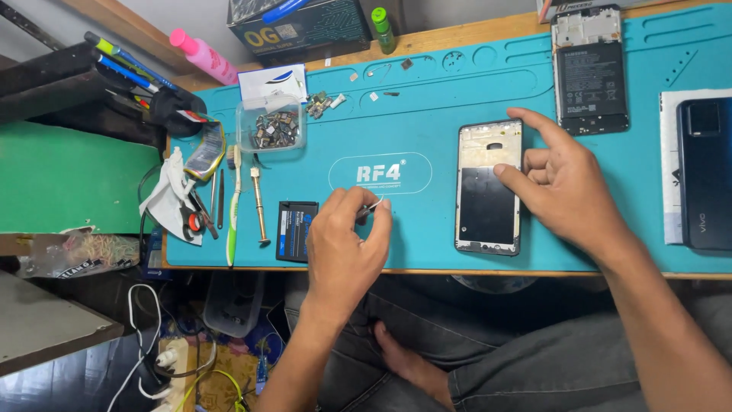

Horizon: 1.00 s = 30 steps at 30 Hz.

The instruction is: Cleaning a mobile phone frame with a brush and preparing a new replacement screen by peeling off protective plastic films.

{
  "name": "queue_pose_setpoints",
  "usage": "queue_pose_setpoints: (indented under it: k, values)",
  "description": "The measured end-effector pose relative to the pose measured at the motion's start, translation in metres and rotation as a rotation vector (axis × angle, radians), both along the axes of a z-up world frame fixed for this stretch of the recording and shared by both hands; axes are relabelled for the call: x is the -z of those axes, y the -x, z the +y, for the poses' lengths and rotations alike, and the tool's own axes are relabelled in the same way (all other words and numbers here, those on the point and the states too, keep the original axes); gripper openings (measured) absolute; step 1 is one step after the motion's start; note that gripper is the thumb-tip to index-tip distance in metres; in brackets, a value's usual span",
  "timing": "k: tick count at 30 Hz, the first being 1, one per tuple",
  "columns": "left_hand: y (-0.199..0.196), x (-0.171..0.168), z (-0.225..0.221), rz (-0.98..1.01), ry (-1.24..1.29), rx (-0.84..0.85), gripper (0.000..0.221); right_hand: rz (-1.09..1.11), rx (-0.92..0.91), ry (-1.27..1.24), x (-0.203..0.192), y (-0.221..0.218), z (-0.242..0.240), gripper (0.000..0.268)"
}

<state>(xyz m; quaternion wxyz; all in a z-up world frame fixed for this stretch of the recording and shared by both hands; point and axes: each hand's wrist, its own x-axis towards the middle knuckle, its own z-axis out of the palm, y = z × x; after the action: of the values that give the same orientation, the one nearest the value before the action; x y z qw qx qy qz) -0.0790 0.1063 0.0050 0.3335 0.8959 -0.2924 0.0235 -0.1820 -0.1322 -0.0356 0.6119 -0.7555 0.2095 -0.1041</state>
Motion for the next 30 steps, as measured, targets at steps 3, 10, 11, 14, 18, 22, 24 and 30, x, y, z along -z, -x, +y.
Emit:
queue_pose_setpoints:
  k: [3, 10, 11, 14, 18, 22, 24, 30]
  values:
    - [-0.001, 0.001, 0.000, 0.017, 0.042, 0.004, 0.005, -0.057, -0.010, -0.060, 0.005, 0.002, 0.001, 0.074]
    - [-0.006, 0.007, -0.008, 0.034, -0.010, -0.108, 0.013, -0.085, 0.037, 0.010, 0.007, 0.002, 0.007, 0.075]
    - [-0.007, 0.008, -0.009, 0.048, -0.032, -0.110, 0.017, -0.087, 0.045, 0.033, 0.008, 0.004, 0.008, 0.075]
    - [-0.010, 0.022, -0.011, 0.000, -0.026, -0.084, 0.019, -0.110, 0.065, 0.099, 0.009, 0.004, 0.010, 0.072]
    - [-0.015, 0.041, -0.014, -0.134, 0.036, 0.017, 0.025, -0.155, 0.106, 0.213, 0.015, 0.006, 0.015, 0.068]
    - [-0.019, 0.038, -0.002, -0.183, 0.007, 0.030, 0.019, -0.171, 0.106, 0.218, 0.014, 0.008, 0.018, 0.069]
    - [-0.023, 0.030, 0.012, -0.293, -0.006, -0.007, 0.026, -0.166, 0.100, 0.224, 0.013, 0.008, 0.018, 0.071]
    - [-0.080, 0.028, 0.108, -0.457, -0.189, -0.380, 0.038, -0.130, 0.106, 0.181, 0.008, 0.007, 0.020, 0.070]
